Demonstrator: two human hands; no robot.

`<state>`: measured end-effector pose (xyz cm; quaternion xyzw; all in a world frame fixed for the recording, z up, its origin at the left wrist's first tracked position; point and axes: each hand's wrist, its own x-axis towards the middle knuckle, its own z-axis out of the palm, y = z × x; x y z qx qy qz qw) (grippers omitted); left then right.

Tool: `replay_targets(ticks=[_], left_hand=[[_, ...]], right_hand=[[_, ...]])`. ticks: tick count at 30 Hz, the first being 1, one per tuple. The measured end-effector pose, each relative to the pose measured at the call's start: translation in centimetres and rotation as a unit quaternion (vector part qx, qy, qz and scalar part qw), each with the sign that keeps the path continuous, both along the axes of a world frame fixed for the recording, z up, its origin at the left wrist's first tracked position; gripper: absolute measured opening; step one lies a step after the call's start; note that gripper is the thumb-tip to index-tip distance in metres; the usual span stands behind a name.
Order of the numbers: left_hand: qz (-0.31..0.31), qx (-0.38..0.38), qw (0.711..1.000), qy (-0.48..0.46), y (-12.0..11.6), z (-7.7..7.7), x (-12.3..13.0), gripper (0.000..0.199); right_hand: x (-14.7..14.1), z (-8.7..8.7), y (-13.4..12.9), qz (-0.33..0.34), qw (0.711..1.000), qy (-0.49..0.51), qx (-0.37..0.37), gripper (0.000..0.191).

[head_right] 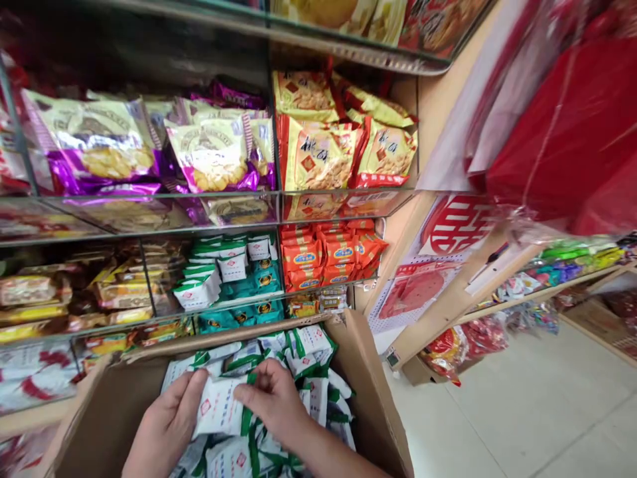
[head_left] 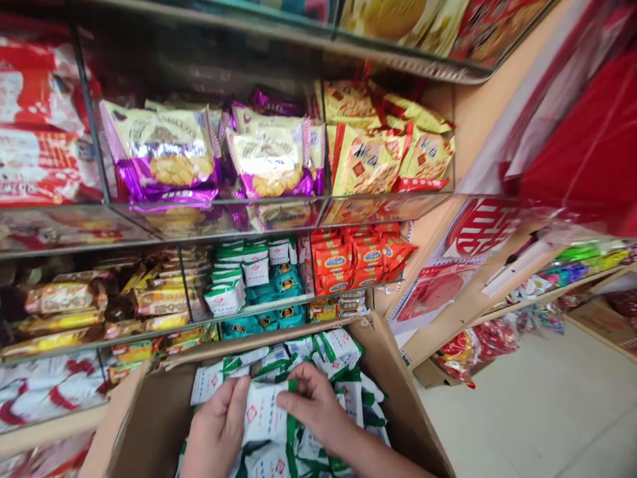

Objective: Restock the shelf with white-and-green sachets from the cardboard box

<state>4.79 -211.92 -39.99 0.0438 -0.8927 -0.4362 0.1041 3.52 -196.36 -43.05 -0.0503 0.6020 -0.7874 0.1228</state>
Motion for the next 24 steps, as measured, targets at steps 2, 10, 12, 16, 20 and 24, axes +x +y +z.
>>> replay_targets(ticks=[2,10,12,16,20,24], left_hand=[[0.017,0.028,0.999,-0.024,0.1,0.0,0.0,0.039],[0.028,0.044,0.998,-0.027,-0.4,-0.7,0.1,0.039],[-0.019,-0.003,1.0,0.005,-0.8,-0.6,0.0,0.037],[-0.174,-0.077,0.979,0.07,-1.0,-0.5,0.0,0.029],[-0.206,-0.067,0.973,0.078,-1.1,0.1,0.6,0.027],[-0.035,0.074,0.996,0.025,-2.4,0.8,0.7,0.032]], right_hand=[[0.1,-0.1,-0.1,-0.01,1.0,-0.014,-0.009,0.039],[0.1,-0.8,0.1,-0.031,1.0,0.003,0.004,0.034],[-0.1,-0.8,0.4,0.018,1.0,0.011,0.003,0.027],[-0.3,-0.1,1.3,0.153,0.987,0.039,0.031,0.045],[0.1,3.1,2.0,0.204,0.94,0.15,0.23,0.017],[-1.1,8.3,2.6,0.139,0.887,0.26,0.355,0.011]])
